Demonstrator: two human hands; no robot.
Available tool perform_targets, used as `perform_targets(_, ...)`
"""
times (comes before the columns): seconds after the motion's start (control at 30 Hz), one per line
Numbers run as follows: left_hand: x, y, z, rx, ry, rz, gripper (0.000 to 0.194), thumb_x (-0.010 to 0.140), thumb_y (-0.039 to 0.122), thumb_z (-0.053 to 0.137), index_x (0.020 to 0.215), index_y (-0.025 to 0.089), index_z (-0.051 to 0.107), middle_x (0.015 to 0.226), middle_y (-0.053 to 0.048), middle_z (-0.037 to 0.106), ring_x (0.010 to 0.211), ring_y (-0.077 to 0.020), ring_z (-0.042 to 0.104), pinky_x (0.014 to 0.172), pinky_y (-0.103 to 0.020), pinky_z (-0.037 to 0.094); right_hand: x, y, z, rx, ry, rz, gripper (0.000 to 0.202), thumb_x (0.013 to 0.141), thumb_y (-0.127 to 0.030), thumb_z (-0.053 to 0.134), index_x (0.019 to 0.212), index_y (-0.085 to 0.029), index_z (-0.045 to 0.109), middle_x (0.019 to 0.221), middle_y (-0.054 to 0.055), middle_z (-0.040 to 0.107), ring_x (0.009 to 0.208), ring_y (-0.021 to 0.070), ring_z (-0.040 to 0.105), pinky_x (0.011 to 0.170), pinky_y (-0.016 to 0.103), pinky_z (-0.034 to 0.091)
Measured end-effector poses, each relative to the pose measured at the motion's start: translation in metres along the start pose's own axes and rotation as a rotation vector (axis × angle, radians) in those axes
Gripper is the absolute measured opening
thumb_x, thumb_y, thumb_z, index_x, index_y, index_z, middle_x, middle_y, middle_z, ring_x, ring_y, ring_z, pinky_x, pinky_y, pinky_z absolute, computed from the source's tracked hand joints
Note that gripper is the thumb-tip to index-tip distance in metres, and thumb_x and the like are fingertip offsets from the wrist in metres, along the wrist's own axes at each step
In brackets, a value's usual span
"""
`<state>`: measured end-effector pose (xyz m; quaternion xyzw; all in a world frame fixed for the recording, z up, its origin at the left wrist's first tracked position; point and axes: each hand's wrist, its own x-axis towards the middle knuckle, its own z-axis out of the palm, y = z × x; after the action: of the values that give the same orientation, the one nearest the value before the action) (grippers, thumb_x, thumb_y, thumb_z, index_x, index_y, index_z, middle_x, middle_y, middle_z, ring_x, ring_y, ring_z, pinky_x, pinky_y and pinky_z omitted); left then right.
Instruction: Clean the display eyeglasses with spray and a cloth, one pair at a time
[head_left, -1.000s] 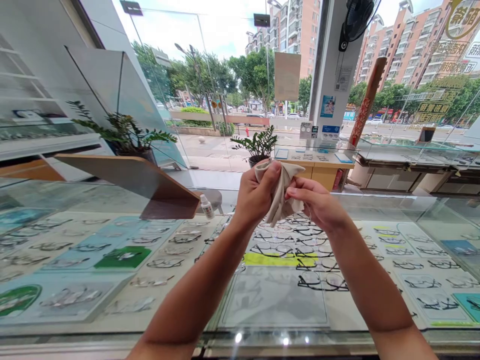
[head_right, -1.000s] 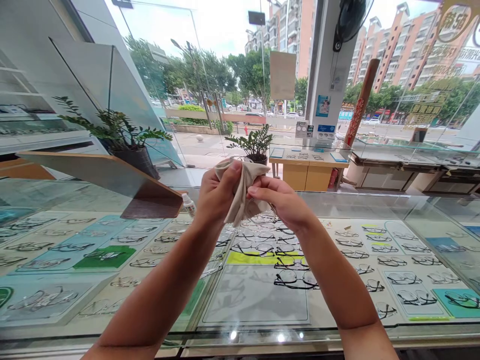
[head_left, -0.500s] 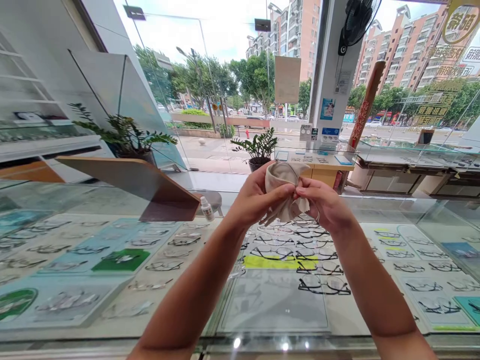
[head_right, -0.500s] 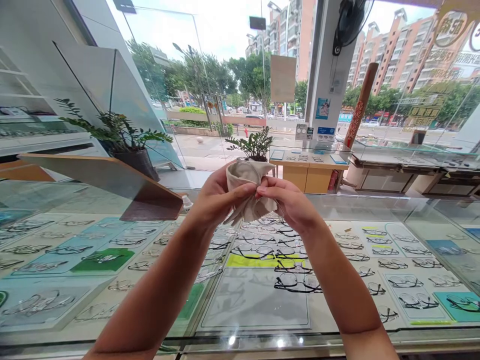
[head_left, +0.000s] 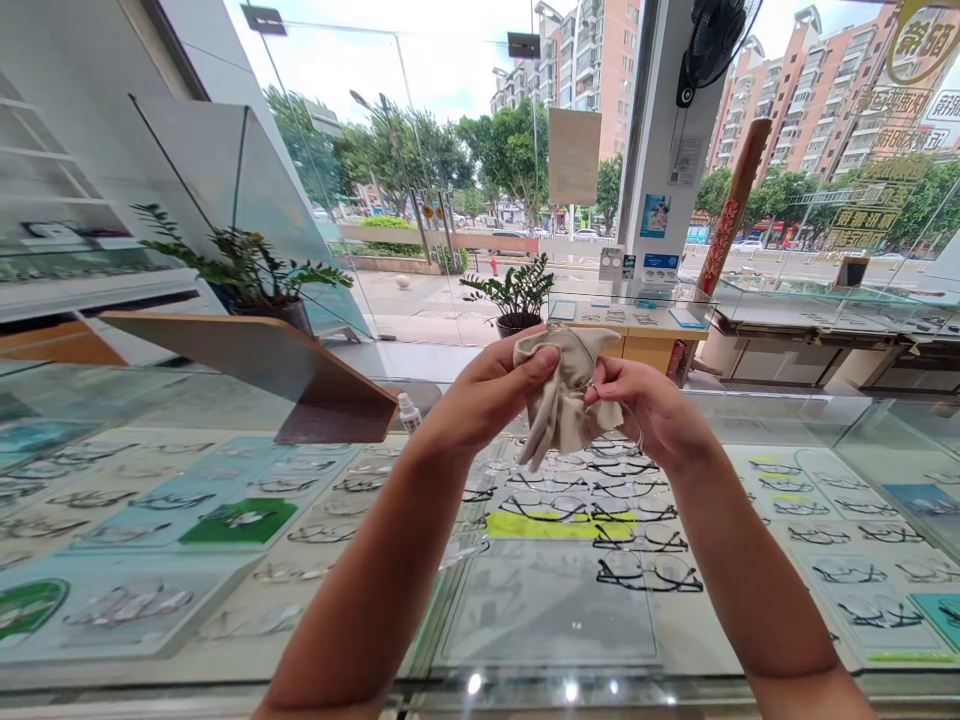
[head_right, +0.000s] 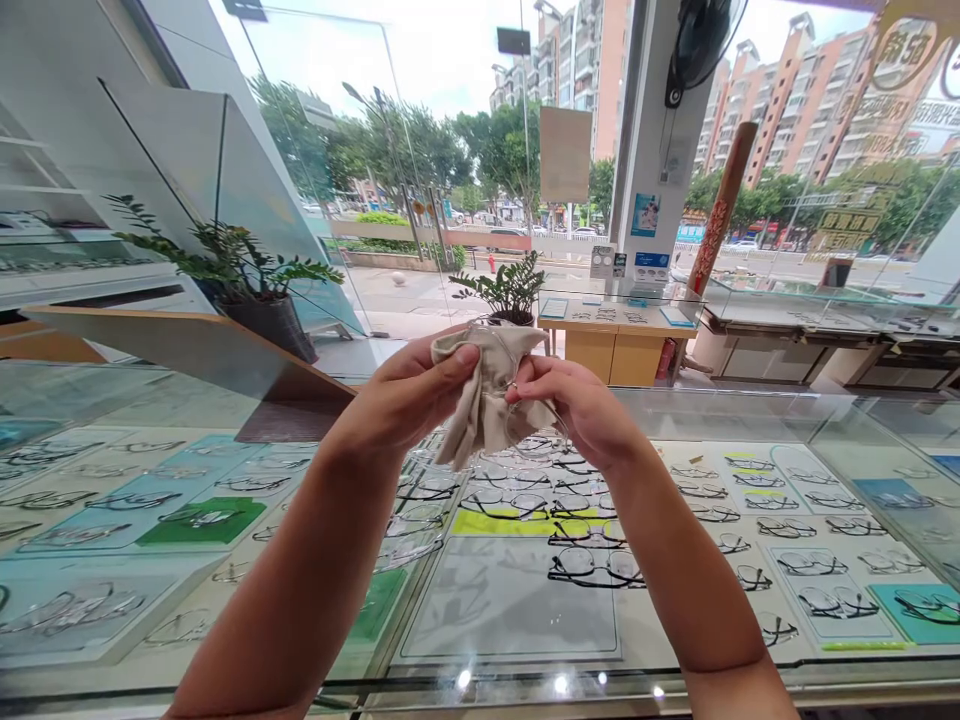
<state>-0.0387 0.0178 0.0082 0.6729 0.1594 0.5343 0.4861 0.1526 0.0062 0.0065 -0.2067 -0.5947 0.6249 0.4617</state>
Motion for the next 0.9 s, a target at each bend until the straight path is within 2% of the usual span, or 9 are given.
perform_targets(0.07,-0.001,0.002,-0.003,0.005,-0.040,-0.024,0.033,0.081,0.047,0.086,0.091,0.018,0.073,0.078,-0.004,0.069,0.065,-0.0137,0.062,0.058,-0.025,0.052,0.000,0.000,-0.001,0.018,-0.002,0.014,0.014,0.069,-0.026,0.076,0.068,-0.019,0.064,0.074,0.000,0.063,0.068,0.0124,0.050,0.067,0.029,0.039)
perform_targets(0.13,-0.002,0.000,0.000,0.020,-0.013,-0.008,0.033,0.077,0.042,0.090,0.092,0.018,0.073,0.078,-0.004,0.069,0.065,-0.0129,0.062,0.058,-0.024,0.052,0.000,0.001,0.001,0.034,-0.005,0.015,0.014,0.069,-0.027,0.076,0.070,-0.019,0.064,0.075,0.000,0.063,0.068,0.0123,0.050,0.067,0.029,0.039)
perform_targets(0.27,0.000,-0.007,0.014,0.058,0.194,0.074,0.040,0.070,0.048,0.093,0.083,0.018,0.071,0.073,-0.002,0.068,0.062,-0.0115,0.059,0.058,-0.023,0.050,0.000,0.004,0.008,0.055,-0.004,-0.009,0.013,0.070,-0.028,0.075,0.072,-0.019,0.066,0.076,0.000,0.061,0.072,0.0134,0.051,0.070,0.029,0.040)
perform_targets(0.37,0.001,-0.010,0.024,0.131,0.336,0.161,0.046,0.073,0.058,0.089,0.074,0.017,0.068,0.066,0.000,0.065,0.058,-0.0101,0.054,0.054,-0.023,0.045,0.000,0.007,0.010,0.043,0.004,-0.010,0.012,0.071,-0.029,0.075,0.073,-0.020,0.066,0.076,0.000,0.061,0.075,0.0146,0.053,0.074,0.031,0.042)
perform_targets(0.47,0.001,-0.011,0.027,0.173,0.408,0.216,0.052,0.077,0.064,0.083,0.066,0.017,0.062,0.059,0.002,0.056,0.053,-0.0081,0.046,0.049,-0.023,0.039,0.001,0.008,0.009,0.027,0.008,0.001,0.014,0.070,-0.030,0.075,0.072,-0.020,0.065,0.075,0.000,0.062,0.075,0.0148,0.055,0.076,0.031,0.044)
perform_targets(0.57,0.004,-0.016,0.024,0.097,0.390,0.152,0.053,0.081,0.067,0.078,0.068,0.018,0.062,0.057,0.003,0.053,0.048,-0.0075,0.043,0.045,-0.023,0.035,0.003,0.007,0.006,0.008,0.018,-0.001,0.016,0.069,-0.030,0.077,0.073,-0.021,0.064,0.076,0.000,0.063,0.075,0.0148,0.056,0.075,0.031,0.044)
perform_targets(0.63,0.007,-0.020,0.020,0.003,0.334,0.075,0.052,0.082,0.069,0.076,0.074,0.018,0.066,0.059,0.002,0.057,0.051,-0.0091,0.050,0.046,-0.023,0.039,0.004,0.005,0.003,-0.001,0.027,-0.007,0.017,0.069,-0.031,0.077,0.073,-0.021,0.064,0.076,0.000,0.063,0.075,0.0148,0.056,0.074,0.031,0.044)
perform_targets(0.73,0.011,-0.025,0.009,-0.124,0.279,-0.017,0.051,0.082,0.069,0.077,0.082,0.018,0.069,0.066,-0.001,0.066,0.065,-0.0148,0.066,0.058,-0.026,0.053,0.004,0.001,-0.002,0.012,0.066,-0.017,0.018,0.069,-0.031,0.078,0.073,-0.021,0.064,0.078,0.000,0.062,0.075,0.0143,0.054,0.071,0.030,0.043)
perform_targets(0.9,0.014,-0.024,-0.013,-0.252,0.351,-0.098,0.046,0.084,0.061,0.079,0.100,0.019,0.072,0.089,-0.008,0.078,0.093,-0.0230,0.076,0.078,-0.034,0.064,0.005,-0.004,-0.014,0.054,0.190,-0.056,0.019,0.070,-0.033,0.078,0.076,-0.023,0.064,0.088,0.001,0.064,0.084,0.0156,0.056,0.073,0.029,0.045)
